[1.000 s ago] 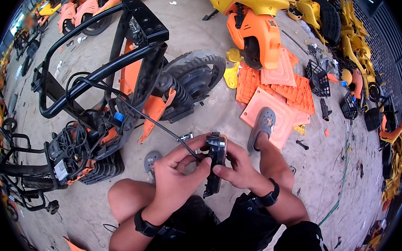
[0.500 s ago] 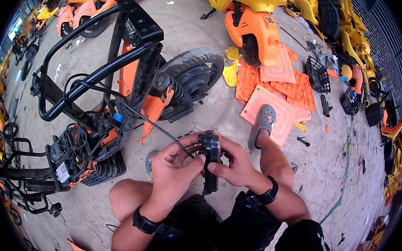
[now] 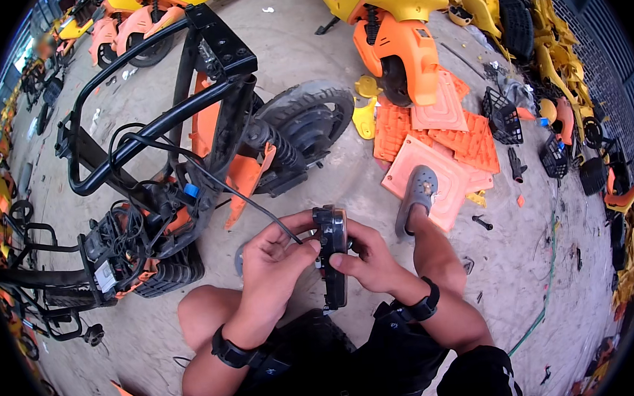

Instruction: The person is repairing an electric scooter in a workshop. They are seen disassembling a brake assembly, using a wrench to loosen bolts on the front wheel, and handling various scooter parts and tools.

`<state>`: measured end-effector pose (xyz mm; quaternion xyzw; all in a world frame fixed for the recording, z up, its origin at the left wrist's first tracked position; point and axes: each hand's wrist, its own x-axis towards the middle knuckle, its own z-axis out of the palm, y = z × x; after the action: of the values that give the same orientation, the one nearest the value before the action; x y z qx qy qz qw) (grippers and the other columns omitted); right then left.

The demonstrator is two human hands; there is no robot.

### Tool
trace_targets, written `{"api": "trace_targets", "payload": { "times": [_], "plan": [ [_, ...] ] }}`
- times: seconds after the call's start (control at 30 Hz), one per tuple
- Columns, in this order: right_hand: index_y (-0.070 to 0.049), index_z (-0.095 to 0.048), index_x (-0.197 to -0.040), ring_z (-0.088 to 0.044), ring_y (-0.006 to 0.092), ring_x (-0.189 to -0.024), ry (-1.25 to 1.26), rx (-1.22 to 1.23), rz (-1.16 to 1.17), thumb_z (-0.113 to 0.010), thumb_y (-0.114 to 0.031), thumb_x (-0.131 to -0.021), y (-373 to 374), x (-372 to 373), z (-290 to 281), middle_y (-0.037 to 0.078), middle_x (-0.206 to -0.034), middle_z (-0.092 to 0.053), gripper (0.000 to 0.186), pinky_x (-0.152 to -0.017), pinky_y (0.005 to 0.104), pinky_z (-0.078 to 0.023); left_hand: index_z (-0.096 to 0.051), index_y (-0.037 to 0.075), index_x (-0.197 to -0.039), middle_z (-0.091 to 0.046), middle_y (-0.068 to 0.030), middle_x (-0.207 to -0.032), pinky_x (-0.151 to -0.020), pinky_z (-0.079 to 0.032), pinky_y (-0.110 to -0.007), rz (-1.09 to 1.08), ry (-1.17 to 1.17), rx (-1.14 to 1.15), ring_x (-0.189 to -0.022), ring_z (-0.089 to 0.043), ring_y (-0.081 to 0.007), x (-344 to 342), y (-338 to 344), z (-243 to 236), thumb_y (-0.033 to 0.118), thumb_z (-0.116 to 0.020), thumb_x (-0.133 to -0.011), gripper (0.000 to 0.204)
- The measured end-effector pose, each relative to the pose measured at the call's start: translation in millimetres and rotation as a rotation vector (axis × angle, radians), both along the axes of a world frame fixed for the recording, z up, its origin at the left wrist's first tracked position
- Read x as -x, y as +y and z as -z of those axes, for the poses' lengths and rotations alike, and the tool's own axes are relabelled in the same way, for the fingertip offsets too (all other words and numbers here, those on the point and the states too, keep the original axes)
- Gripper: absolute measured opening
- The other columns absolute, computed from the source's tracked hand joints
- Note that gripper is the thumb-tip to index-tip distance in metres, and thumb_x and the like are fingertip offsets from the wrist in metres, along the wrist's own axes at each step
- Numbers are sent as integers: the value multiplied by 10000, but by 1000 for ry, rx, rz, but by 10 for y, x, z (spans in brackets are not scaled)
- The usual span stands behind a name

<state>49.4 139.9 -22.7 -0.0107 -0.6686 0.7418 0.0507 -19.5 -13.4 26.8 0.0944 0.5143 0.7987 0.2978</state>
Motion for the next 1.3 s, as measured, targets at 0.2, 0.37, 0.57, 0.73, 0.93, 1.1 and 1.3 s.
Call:
{"api": "trace_targets", "payload": {
  "times": [0.2,0.37,0.57,0.73,0.93,1.1,1.3],
  "plan": [
    [-25,-571,-929,-475,100,-755,7,-18,-10,-663,-148,-777,2,4,44,5,-820,-528,216,-661,251,-392,-525,-56,-1175,-610,-106,-1113,-824,-513,-275,21,-4,-26,-984,-612,-154,-8,7,14,-95,-572,-835,345],
    [-34,-570,-924,-463,88,-726,2,-63,-12,-672,-158,-780,5,10,46,-2,-799,-519,216,-613,241,-376,-518,-39,-1141,-610,-111,-1100,-889,-477,-294,31,-89,-83,-1014,-591,-154,-1,14,55,-97,-554,-835,313],
    [-41,-562,-915,-456,71,-735,23,-8,-15,-671,-158,-799,-11,-1,28,-6,-797,-511,198,-599,228,-375,-509,-37,-1147,-612,-115,-1090,-873,-480,-283,40,-80,-84,-991,-596,-147,-6,29,67,-97,-544,-832,322],
    [-43,-561,-911,-453,60,-714,-12,-8,-24,-690,-162,-798,-15,-17,-36,-12,-800,-508,209,-583,219,-369,-498,-34,-1156,-608,-149,-1108,-902,-462,-313,37,-78,-45,-1010,-595,-186,-4,13,85,-91,-539,-806,358],
    [-47,-568,-914,-446,54,-687,-12,-15,-31,-697,-170,-801,19,-23,15,-19,-806,-515,211,-566,219,-359,-490,-34,-1158,-609,-154,-1098,-897,-457,-328,20,-75,-28,-997,-596,-200,-18,33,53,-76,-538,-784,380],
    [-44,-572,-924,-450,56,-701,-10,18,-31,-693,-165,-806,2,-23,-4,-14,-815,-521,208,-578,220,-364,-506,-31,-1142,-613,-134,-1085,-891,-454,-311,25,-81,-38,-991,-591,-178,-16,34,32,-73,-534,-789,356],
    [-42,-570,-929,-458,64,-748,-36,100,-67,-691,-153,-808,-18,-30,-3,-6,-834,-520,204,-620,228,-373,-536,-24,-1089,-618,-112,-1074,-886,-446,-286,31,-37,-41,-996,-583,-150,-4,16,63,-80,-531,-786,308]
  ]
}}
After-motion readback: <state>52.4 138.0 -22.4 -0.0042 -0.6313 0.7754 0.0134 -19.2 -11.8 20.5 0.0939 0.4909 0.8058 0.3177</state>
